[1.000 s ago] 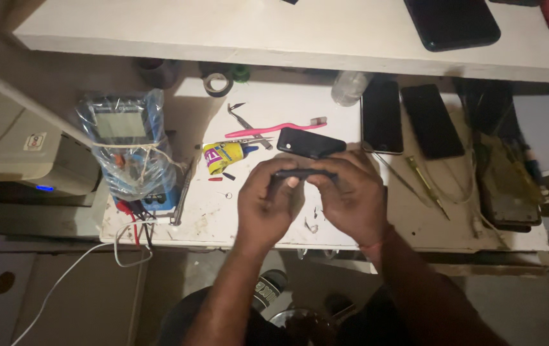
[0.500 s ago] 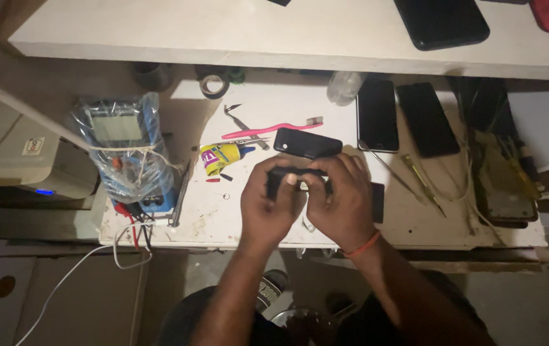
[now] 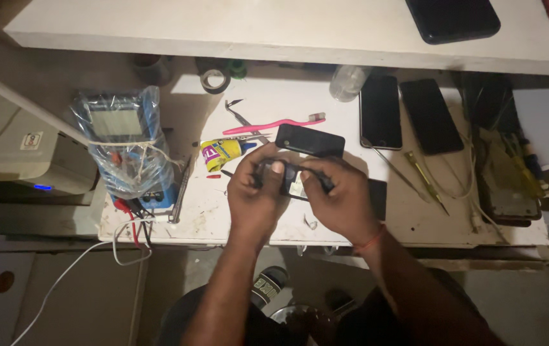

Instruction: The person works at a repair bench on a small feature phone, prying off the back cover, removing and reinserting the battery, and snapping the cover back on. They then pick up a smartphone and run a small tool along its screen edge.

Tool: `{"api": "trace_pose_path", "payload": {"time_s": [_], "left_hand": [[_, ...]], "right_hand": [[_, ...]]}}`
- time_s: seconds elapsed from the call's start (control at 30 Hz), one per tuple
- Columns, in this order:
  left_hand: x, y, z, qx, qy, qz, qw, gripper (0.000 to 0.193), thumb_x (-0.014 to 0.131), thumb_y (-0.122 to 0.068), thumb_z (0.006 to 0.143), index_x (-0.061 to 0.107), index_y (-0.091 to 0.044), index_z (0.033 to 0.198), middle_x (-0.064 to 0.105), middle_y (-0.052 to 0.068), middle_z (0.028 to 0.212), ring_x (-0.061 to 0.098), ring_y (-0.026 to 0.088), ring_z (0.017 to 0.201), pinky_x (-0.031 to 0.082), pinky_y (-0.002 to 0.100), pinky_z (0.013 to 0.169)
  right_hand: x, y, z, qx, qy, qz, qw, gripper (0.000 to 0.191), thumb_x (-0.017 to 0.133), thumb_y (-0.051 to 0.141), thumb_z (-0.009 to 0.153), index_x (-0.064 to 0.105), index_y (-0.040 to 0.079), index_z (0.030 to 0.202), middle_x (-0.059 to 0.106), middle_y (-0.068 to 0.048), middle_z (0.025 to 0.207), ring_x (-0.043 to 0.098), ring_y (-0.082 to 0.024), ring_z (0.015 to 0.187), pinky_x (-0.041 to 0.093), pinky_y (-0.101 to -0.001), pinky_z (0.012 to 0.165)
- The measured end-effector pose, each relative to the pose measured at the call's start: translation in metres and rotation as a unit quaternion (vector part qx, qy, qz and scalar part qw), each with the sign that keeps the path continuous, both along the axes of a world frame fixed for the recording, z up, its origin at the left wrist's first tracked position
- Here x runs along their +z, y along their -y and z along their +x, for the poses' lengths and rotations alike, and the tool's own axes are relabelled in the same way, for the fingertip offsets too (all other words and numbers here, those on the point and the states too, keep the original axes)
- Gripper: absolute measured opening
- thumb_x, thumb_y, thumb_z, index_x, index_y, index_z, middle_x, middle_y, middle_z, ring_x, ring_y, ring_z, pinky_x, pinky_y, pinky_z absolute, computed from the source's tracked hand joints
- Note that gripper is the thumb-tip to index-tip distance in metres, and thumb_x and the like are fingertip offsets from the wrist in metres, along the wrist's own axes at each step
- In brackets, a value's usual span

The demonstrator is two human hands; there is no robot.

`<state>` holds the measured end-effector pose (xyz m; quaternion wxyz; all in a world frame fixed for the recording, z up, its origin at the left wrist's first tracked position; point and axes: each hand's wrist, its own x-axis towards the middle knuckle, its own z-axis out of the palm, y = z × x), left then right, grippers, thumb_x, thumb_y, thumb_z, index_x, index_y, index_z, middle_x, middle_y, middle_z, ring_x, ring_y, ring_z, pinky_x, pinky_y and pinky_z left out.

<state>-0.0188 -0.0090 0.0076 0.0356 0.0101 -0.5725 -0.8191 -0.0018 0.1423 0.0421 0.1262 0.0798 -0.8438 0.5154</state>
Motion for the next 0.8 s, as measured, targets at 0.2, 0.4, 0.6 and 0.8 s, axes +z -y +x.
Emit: {"api": "trace_pose_path", "payload": {"time_s": [0.2,0.4,0.6,0.8], "left_hand": [[0.007,0.001,-0.002,-0.031,0.062,0.046,0.996,0.046,0.068,-0.003,0.093,0.059,0.000,0.138,0.072,0.008,0.115,0.068,0.012,0.098,0.057,0.025,0.082],[0.008,-0.007,0.002,-0.060,0.052,0.032,0.996,0.054,0.064,0.006,0.090,0.052,-0.001,0.142,0.071,0.010,0.107,0.064,0.012,0.083,0.052,0.025,0.064],[0.003,-0.007,0.006,-0.054,-0.061,-0.025,0.996,0.052,0.065,0.008,0.093,0.051,0.002,0.143,0.070,0.009,0.116,0.066,0.009,0.100,0.056,0.021,0.082],[0.003,-0.007,0.007,-0.073,-0.064,-0.072,0.993,0.054,0.063,0.008,0.093,0.050,0.001,0.145,0.071,0.007,0.114,0.066,0.007,0.098,0.054,0.019,0.079]], "right_hand": [[-0.014,-0.007,-0.007,-0.026,0.118,-0.063,0.991,0.017,0.069,0.011,0.097,0.077,0.003,0.108,0.072,-0.008,0.077,0.059,-0.006,0.061,0.046,-0.0226,0.051],[-0.013,-0.012,-0.009,-0.001,0.044,-0.017,0.999,0.016,0.068,0.011,0.096,0.077,0.003,0.106,0.077,-0.006,0.088,0.069,-0.008,0.074,0.053,-0.0213,0.062],[0.000,-0.006,0.000,-0.010,-0.053,0.054,0.997,0.018,0.071,0.010,0.090,0.077,0.000,0.105,0.079,-0.011,0.095,0.075,-0.010,0.083,0.057,-0.0233,0.069],[0.006,-0.006,-0.001,-0.025,0.035,0.022,0.999,0.015,0.072,0.010,0.088,0.079,0.003,0.100,0.080,-0.006,0.083,0.072,-0.007,0.068,0.055,-0.0219,0.057]]}}
